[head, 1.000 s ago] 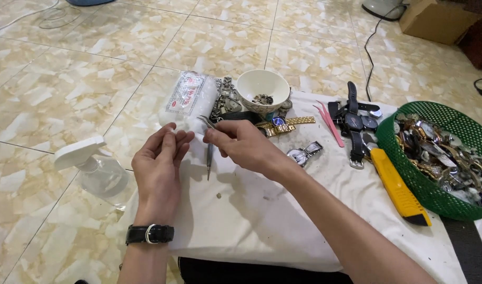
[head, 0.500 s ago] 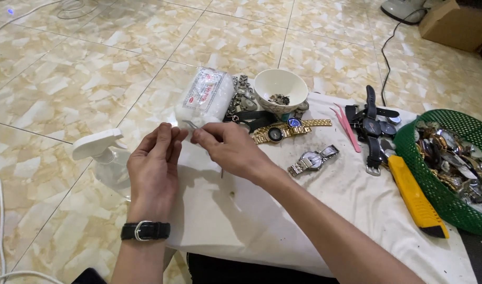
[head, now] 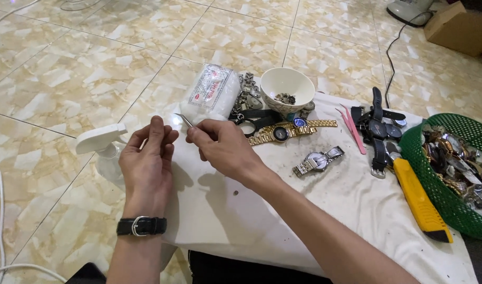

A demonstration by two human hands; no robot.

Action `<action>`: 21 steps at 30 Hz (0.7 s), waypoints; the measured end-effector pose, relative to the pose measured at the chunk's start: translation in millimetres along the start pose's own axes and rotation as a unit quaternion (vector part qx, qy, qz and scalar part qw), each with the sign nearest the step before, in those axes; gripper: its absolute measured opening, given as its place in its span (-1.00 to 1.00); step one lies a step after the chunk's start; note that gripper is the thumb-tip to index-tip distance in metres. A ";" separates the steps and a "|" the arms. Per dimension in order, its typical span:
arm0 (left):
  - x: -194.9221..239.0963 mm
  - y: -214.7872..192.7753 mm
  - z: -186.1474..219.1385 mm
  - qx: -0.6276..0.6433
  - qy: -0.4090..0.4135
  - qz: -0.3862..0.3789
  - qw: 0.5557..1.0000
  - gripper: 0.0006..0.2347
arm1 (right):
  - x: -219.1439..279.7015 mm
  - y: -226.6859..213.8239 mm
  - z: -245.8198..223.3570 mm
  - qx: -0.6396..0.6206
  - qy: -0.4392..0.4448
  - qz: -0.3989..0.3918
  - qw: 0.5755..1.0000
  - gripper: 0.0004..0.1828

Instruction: The person uses tweezers to manipulate small components on a watch band. They then pick up a screwdriver and use it to work on the back of a silver wristwatch. The person also sprays a liquid from a bottle onto the screwdriver before continuing to work on the watch.

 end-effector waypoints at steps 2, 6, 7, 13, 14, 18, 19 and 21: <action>-0.4 -0.5 2.0 0.010 0.006 -0.010 1.000 -0.82 | -1.3 4.7 -1.9 -0.019 -0.019 -0.002 1.000 -0.59; -7.4 2.8 0.3 0.065 -0.009 -0.064 0.996 -0.77 | -4.1 13.4 0.5 0.009 -0.011 -0.003 1.000 -0.59; -9.2 2.3 -1.7 0.080 -0.022 -0.068 0.994 -0.74 | -4.5 13.6 -2.2 0.019 -0.030 0.004 0.999 -0.61; -11.5 5.9 -1.4 0.148 -0.034 -0.132 0.979 -0.65 | -3.3 19.6 -12.1 0.083 -0.085 0.026 0.993 -0.67; -11.6 6.5 -0.7 0.151 -0.033 -0.139 0.978 -0.64 | -3.4 20.2 -14.2 0.087 -0.098 0.035 0.991 -0.67; -11.9 8.8 1.8 0.153 -0.029 -0.151 0.976 -0.65 | -6.4 25.6 -18.8 0.116 -0.132 0.032 0.984 -0.69; -11.9 9.2 2.3 0.151 -0.028 -0.150 0.977 -0.66 | -7.0 25.9 -18.2 0.113 -0.128 0.030 0.985 -0.69; -10.7 10.1 3.1 0.145 -0.024 -0.151 0.978 -0.68 | -7.4 26.3 -16.9 0.107 -0.117 0.026 0.987 -0.68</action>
Point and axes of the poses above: each hand's wrist, its own x-axis away from the middle knuckle, its own y-axis out of the palm, z = x × y, the point moved 8 cm from there along -x, towards the middle knuckle, and after that the axes turned 9 degrees about -y, right-handed, at the moved point
